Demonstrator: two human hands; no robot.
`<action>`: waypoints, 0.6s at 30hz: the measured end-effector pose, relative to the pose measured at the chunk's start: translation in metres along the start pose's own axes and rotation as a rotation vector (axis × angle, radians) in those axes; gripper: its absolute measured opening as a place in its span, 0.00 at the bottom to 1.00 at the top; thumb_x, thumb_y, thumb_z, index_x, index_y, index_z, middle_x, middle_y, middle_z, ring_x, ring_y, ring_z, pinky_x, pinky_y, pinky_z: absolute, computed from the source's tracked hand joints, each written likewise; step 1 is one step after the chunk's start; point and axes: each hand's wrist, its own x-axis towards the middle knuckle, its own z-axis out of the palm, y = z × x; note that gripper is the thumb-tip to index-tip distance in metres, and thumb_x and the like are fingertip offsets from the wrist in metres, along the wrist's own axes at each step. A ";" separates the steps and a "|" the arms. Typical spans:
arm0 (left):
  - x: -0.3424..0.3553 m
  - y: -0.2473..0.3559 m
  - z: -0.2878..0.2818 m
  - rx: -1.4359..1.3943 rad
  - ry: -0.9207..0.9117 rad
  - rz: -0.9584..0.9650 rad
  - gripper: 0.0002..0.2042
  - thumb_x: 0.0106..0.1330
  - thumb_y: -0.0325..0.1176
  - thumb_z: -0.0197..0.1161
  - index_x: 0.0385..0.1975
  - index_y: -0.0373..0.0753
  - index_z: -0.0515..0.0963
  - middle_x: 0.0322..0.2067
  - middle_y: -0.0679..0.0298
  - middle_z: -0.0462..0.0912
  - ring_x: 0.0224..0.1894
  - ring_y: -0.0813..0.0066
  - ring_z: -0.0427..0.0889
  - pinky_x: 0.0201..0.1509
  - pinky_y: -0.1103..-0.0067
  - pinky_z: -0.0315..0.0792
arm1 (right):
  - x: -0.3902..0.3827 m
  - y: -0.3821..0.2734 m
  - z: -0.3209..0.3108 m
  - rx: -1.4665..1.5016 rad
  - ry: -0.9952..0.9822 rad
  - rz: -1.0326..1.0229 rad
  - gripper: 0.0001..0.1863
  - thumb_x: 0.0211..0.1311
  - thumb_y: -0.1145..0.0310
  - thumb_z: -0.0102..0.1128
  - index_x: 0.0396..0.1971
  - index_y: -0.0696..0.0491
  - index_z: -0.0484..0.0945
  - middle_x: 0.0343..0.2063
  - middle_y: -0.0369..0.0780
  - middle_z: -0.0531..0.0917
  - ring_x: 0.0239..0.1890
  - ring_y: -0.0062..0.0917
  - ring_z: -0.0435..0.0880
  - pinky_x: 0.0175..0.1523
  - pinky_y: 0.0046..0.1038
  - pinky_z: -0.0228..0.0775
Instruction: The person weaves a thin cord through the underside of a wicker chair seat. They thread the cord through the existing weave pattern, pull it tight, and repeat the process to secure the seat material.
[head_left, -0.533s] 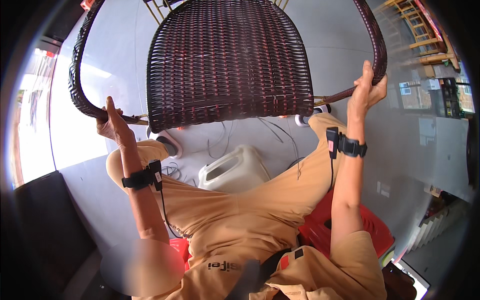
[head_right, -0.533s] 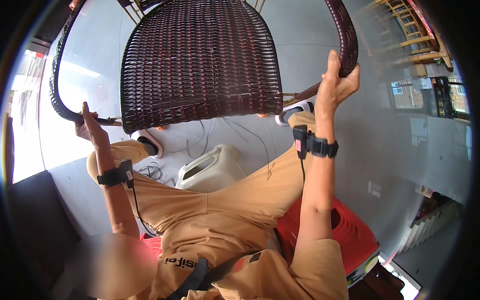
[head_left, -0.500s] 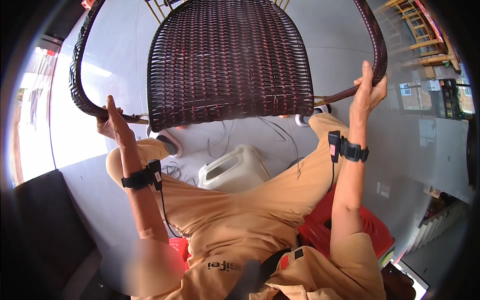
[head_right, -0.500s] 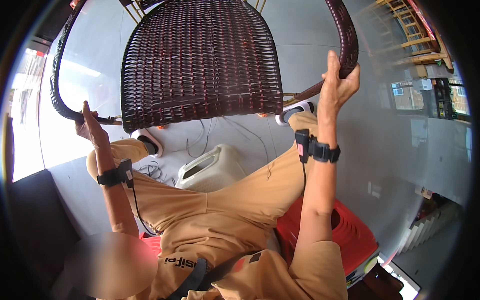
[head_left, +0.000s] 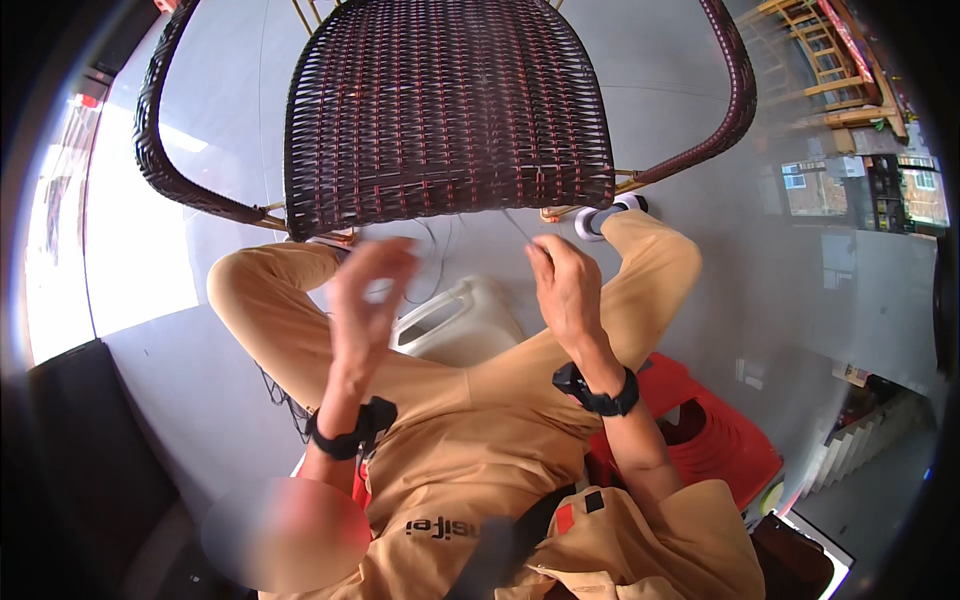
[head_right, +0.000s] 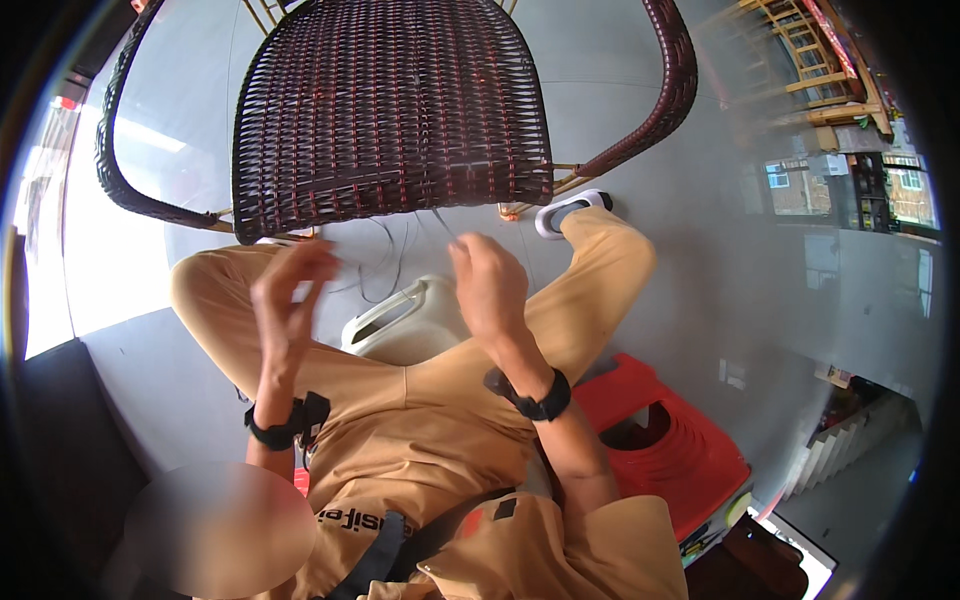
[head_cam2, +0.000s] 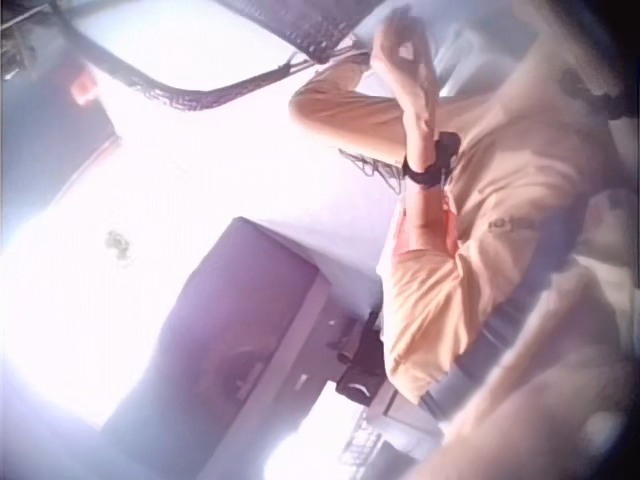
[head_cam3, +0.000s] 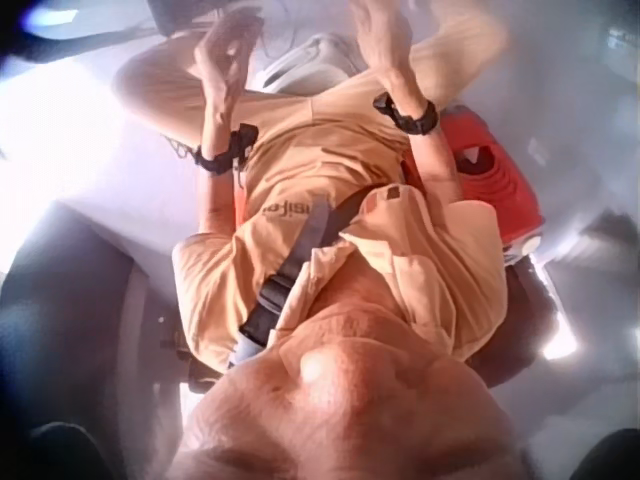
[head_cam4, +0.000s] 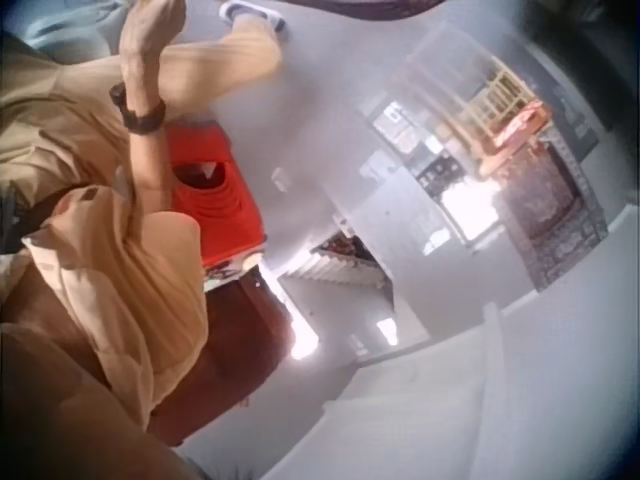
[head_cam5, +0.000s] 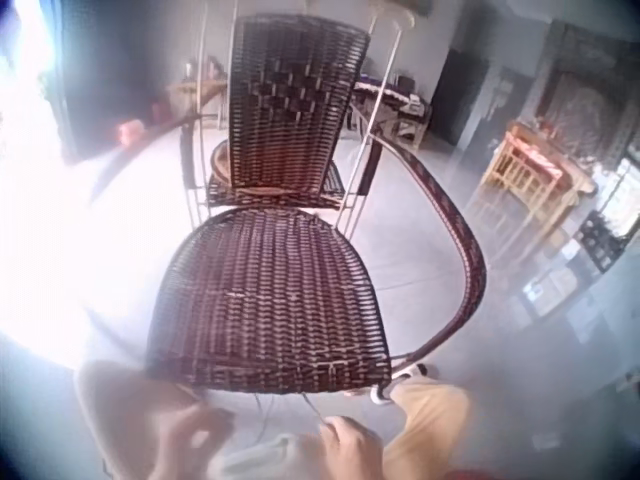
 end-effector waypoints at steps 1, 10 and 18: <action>0.000 -0.002 0.014 -0.048 -0.157 0.002 0.13 0.52 0.18 0.59 0.39 0.32 0.76 0.32 0.60 0.79 0.31 0.76 0.78 0.38 0.80 0.72 | -0.011 -0.009 -0.006 -0.110 0.104 -0.098 0.06 0.56 0.72 0.55 0.27 0.60 0.74 0.22 0.46 0.77 0.27 0.40 0.77 0.32 0.32 0.68; -0.010 0.025 0.083 0.147 -0.426 0.684 0.18 0.43 0.21 0.59 0.39 0.32 0.75 0.39 0.58 0.76 0.35 0.62 0.75 0.36 0.75 0.73 | -0.064 -0.059 -0.094 -0.130 -0.049 -0.146 0.03 0.54 0.77 0.55 0.27 0.61 0.75 0.21 0.46 0.77 0.22 0.39 0.76 0.27 0.30 0.66; -0.017 0.051 0.071 -0.106 -0.264 0.596 0.07 0.55 0.24 0.58 0.32 0.32 0.78 0.28 0.60 0.79 0.28 0.69 0.76 0.32 0.79 0.71 | -0.057 -0.044 -0.138 0.883 0.000 -0.154 0.22 0.58 0.63 0.57 0.46 0.65 0.70 0.20 0.38 0.74 0.20 0.18 0.73 0.24 0.18 0.67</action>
